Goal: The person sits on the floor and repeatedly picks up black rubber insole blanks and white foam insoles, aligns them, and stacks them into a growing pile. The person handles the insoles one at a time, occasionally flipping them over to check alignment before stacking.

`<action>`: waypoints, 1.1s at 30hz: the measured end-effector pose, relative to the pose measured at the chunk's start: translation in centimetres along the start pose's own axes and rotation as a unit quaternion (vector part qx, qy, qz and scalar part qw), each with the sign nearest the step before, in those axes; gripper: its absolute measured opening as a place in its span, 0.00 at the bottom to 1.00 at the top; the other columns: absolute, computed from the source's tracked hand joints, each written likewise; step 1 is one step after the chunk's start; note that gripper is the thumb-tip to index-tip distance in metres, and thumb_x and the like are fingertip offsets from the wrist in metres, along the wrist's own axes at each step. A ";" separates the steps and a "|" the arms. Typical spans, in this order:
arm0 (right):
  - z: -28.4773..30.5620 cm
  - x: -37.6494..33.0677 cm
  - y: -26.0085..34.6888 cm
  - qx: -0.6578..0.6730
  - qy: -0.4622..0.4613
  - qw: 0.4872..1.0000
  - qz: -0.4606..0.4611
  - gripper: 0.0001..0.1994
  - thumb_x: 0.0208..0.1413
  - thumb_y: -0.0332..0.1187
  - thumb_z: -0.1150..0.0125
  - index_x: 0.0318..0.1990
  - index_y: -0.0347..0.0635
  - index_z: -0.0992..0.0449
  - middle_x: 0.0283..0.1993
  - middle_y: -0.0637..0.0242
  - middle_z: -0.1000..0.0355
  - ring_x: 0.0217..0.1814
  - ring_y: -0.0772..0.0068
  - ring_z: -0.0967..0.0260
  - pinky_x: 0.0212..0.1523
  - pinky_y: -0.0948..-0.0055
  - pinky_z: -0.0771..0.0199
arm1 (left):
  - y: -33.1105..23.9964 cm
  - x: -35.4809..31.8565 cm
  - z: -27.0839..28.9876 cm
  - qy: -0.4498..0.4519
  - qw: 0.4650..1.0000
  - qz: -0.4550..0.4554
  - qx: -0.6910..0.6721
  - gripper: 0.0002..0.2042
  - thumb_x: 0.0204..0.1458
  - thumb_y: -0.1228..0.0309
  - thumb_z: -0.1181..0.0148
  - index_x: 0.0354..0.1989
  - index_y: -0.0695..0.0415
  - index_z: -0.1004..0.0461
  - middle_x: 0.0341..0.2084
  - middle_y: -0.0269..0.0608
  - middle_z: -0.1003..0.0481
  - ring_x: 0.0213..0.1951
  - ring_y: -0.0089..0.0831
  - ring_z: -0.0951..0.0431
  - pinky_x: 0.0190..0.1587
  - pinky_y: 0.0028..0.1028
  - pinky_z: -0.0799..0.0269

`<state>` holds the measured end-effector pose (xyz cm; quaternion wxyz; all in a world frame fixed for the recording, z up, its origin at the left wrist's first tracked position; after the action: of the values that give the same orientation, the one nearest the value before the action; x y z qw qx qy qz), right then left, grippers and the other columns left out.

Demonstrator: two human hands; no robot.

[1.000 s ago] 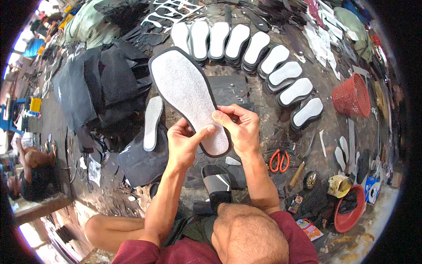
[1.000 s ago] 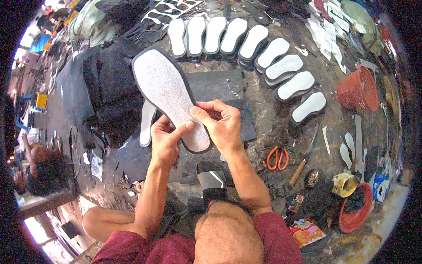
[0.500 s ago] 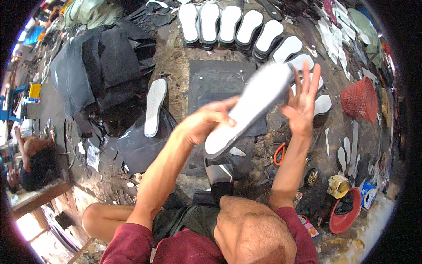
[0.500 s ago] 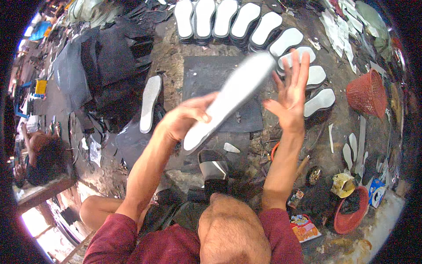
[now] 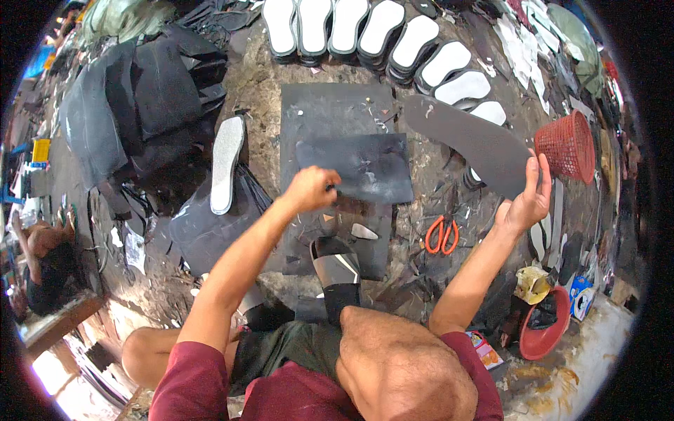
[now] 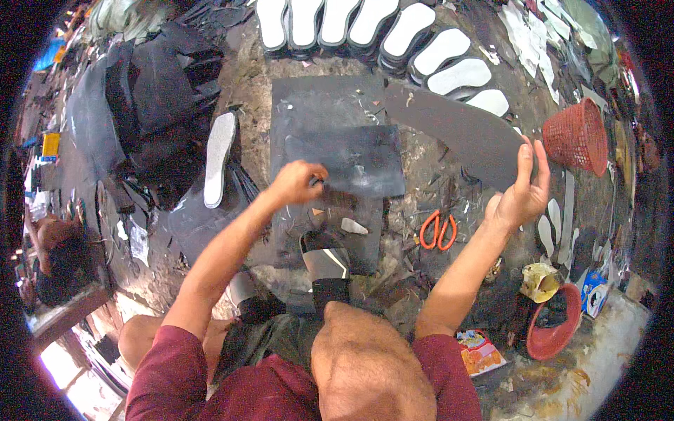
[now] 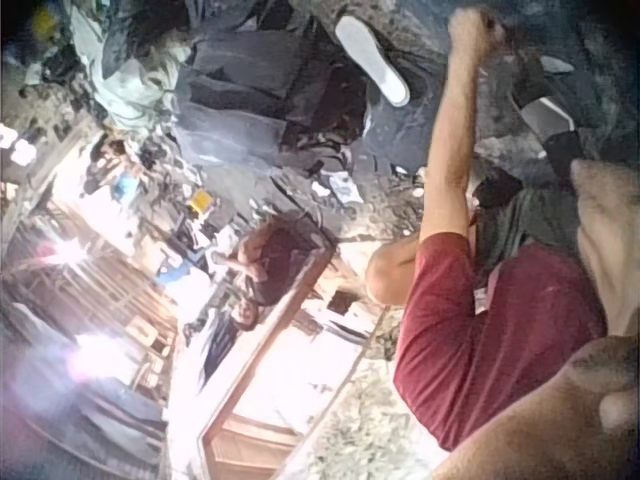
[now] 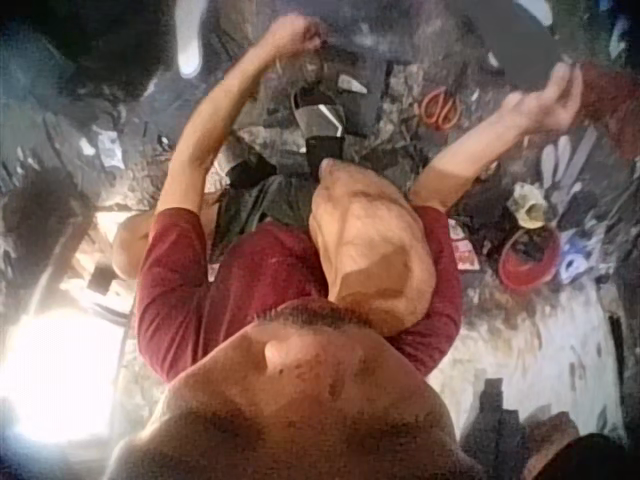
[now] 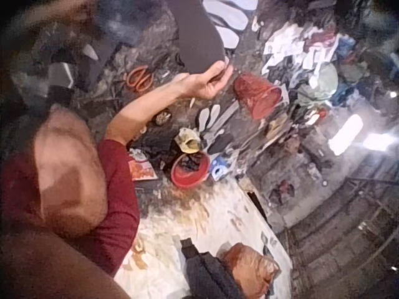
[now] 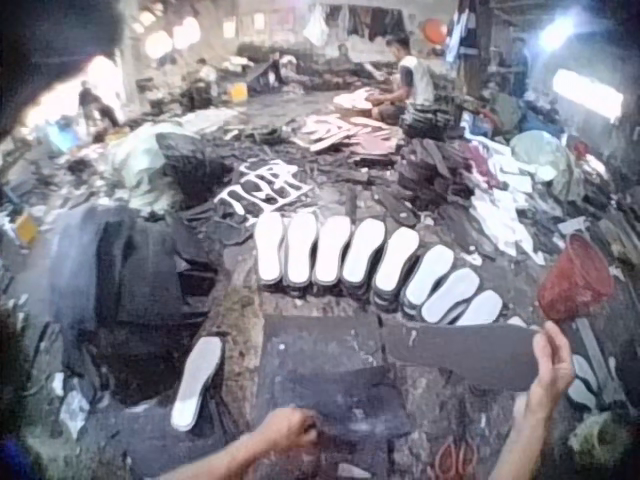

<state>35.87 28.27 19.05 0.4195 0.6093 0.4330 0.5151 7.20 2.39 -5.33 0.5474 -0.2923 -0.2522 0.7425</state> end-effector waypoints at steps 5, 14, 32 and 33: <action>1.1 -0.7 -1.4 0.023 -0.061 0.997 -0.051 0.16 0.56 0.28 0.32 0.51 0.35 0.23 0.49 0.56 0.22 0.48 0.67 0.23 0.51 0.67 0.22 | 6.6 4.5 1.2 0.161 0.953 0.204 -0.152 0.07 0.41 0.71 0.31 0.31 0.54 0.14 0.26 0.41 0.17 0.29 0.33 0.19 0.38 0.32 0.23; -2.4 -4.2 -7.6 -0.008 0.023 0.994 -0.107 0.14 0.55 0.27 0.30 0.48 0.33 0.21 0.45 0.61 0.22 0.44 0.73 0.25 0.48 0.75 0.25 | 4.9 2.1 2.6 0.141 0.957 0.179 -0.183 0.21 0.47 0.62 0.26 0.48 0.61 0.18 0.39 0.41 0.18 0.41 0.27 0.21 0.47 0.30 0.26; -4.8 -15.7 -23.0 -0.077 0.353 0.873 -0.328 0.26 0.52 0.18 0.33 0.61 0.32 0.29 0.55 0.58 0.25 0.53 0.72 0.26 0.55 0.75 0.27 | 7.2 -11.3 -2.7 -0.275 0.771 0.385 -0.426 0.23 0.45 0.74 0.25 0.50 0.70 0.23 0.36 0.46 0.18 0.32 0.25 0.20 0.34 0.24 0.23; -4.6 -15.7 -23.3 -0.078 0.352 0.873 -0.329 0.26 0.52 0.18 0.33 0.61 0.32 0.29 0.55 0.58 0.25 0.53 0.72 0.26 0.55 0.75 0.27 | 7.2 -11.2 -2.8 -0.255 0.782 0.402 -0.402 0.24 0.45 0.73 0.25 0.51 0.71 0.23 0.36 0.46 0.18 0.32 0.25 0.20 0.34 0.24 0.23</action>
<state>27.61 19.89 -6.86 0.4310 0.1756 0.6853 0.5601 6.93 -10.21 -10.54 -0.0520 -0.3603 -0.5178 0.7742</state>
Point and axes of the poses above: each hand's wrist, its own x-axis towards the middle knuckle, its own z-axis out of the back of the hand, y = z × x, the point moved 10 cm from there along x, towards the middle knuckle
